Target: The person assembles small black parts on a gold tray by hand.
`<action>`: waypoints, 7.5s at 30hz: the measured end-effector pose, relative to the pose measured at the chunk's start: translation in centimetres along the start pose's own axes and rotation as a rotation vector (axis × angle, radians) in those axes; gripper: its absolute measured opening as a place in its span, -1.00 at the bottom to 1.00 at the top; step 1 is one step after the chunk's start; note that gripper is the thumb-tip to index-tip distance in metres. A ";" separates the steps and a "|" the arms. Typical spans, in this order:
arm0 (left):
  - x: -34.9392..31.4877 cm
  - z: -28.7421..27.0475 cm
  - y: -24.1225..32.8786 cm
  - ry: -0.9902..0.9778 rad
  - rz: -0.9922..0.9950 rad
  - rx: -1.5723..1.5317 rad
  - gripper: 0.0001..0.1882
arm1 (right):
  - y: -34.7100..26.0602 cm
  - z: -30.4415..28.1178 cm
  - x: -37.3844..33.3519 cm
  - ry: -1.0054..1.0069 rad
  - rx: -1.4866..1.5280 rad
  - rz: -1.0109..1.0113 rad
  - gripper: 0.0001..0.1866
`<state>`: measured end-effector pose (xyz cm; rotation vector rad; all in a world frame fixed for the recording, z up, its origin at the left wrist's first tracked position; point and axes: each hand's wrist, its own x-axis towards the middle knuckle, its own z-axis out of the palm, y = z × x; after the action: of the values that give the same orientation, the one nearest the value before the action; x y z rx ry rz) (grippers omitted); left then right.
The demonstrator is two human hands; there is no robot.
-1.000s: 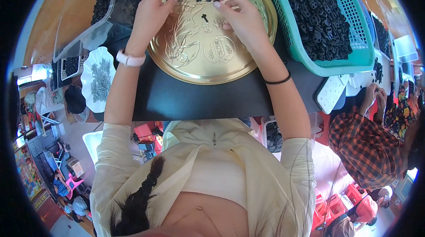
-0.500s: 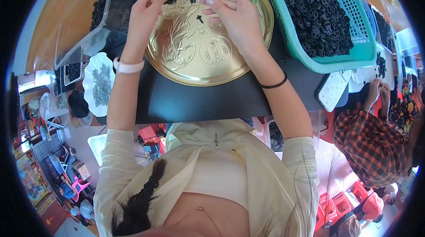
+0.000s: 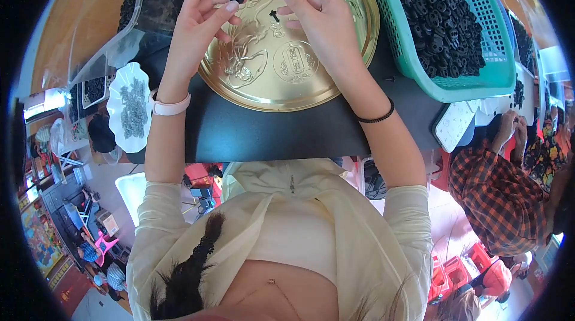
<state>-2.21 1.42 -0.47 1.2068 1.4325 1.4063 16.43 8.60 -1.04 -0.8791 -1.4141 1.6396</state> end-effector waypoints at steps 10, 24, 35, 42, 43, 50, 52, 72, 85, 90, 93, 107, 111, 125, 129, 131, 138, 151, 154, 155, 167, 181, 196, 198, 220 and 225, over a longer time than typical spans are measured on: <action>0.4 -1.1 -1.3 0.031 0.115 0.723 -0.74 | 0.2 -0.2 0.2 0.040 0.011 0.001 -0.78; 2.9 -1.5 -2.7 0.217 0.298 0.665 -0.78 | -0.2 -0.3 -0.1 0.028 -0.009 -0.015 -0.67; -0.6 -0.8 0.5 -0.200 -0.274 -0.624 -0.69 | -0.5 1.0 -1.1 -0.010 -0.009 -0.053 -0.73; -1.0 -0.3 0.5 -0.115 -0.188 -0.426 -0.67 | -0.4 1.2 -1.3 0.014 0.014 -0.057 -0.72; -1.1 -0.2 0.4 -0.076 -0.144 -0.298 -0.64 | -0.5 1.2 -1.3 0.018 -0.019 -0.056 -0.72; -1.3 0.5 1.2 -0.062 -0.052 -0.110 -0.72 | -0.6 1.1 -1.4 0.020 -0.028 -0.053 -0.72; -1.3 0.5 1.0 -0.049 -0.077 -0.163 -0.74 | -0.5 1.2 -1.4 0.022 -0.010 -0.049 -0.72; -1.5 1.2 0.7 -0.174 -0.223 -0.462 -0.61 | 0.1 1.7 -1.8 -0.020 -0.034 -0.065 -0.79; -1.7 1.5 0.6 -0.178 -0.181 -0.254 -0.61 | 0.1 1.6 -1.6 -0.027 -0.026 0.014 -0.76; -1.7 1.3 0.2 -0.080 -0.156 -0.121 -0.66 | 0.0 1.6 -1.6 -0.015 -0.004 0.024 -0.76; -1.5 1.2 0.5 -0.055 -0.102 -0.014 -0.70 | 0.4 1.4 -1.5 0.022 -0.071 -0.046 -0.77; -1.5 0.9 0.3 -0.134 -0.126 -0.013 -0.71 | 0.6 1.4 -1.5 0.083 -0.317 -0.243 -0.79; -1.5 0.9 0.2 -0.147 -0.135 -0.023 -0.72 | 0.8 1.3 -1.4 0.062 -0.269 -0.226 -0.79; -1.7 -0.1 0.1 -0.348 -0.149 -0.279 -0.73 | 0.1 -0.1 -0.4 -0.603 0.303 0.226 -0.52; -1.8 0.1 0.5 -0.342 -0.127 -0.243 -0.74 | 0.3 -0.2 -0.3 -0.663 0.309 0.165 -0.48; -1.8 0.1 0.6 -0.339 -0.110 -0.224 -0.73 | 0.6 -0.1 -0.3 -0.684 0.339 0.159 -0.47; -1.9 0.9 0.7 -0.247 -0.087 -0.235 -0.73 | 1.3 0.9 -0.5 -0.541 0.414 0.097 -0.58; -2.0 1.1 0.8 -0.239 0.000 -0.115 -0.73 | 1.1 1.0 -0.6 -0.531 0.439 0.157 -0.59; -2.1 1.3 1.4 -0.220 -0.033 -0.142 -0.74 | 0.4 1.1 -0.9 -0.499 0.482 0.187 -0.58; -2.1 1.4 1.7 -0.202 -0.058 -0.179 -0.74 | 0.3 1.2 -0.9 -0.499 0.481 0.190 -0.58; -2.1 1.1 1.5 -0.227 -0.119 -0.330 -0.69 | 0.1 1.1 -1.0 -0.479 0.456 0.096 -0.60; -2.2 1.5 1.6 -0.189 -0.100 -0.301 -0.71 | 0.3 1.0 -0.9 -0.258 -0.055 -0.477 -0.77; -1.4 -1.0 1.0 -0.068 0.205 0.618 -0.78 | -3.9 -3.1 -0.9 -0.631 -0.836 -0.107 -0.72; -1.3 -1.8 1.0 -0.043 0.199 0.863 -0.76 | -1.5 -2.9 -2.1 -0.657 -0.760 -0.222 -0.71; -1.1 0.0 -0.9 -0.006 0.309 0.914 -0.73 | -7.7 -8.5 -1.6 0.541 -1.368 -0.785 -0.70; -1.4 1.6 0.4 0.021 0.393 0.625 -0.69 | -5.3 -3.8 -2.4 0.304 -0.787 -0.477 -0.66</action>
<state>-0.24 0.47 -0.33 1.9564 1.7890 1.2466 21.55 8.54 3.70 -1.0435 -1.8807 0.5457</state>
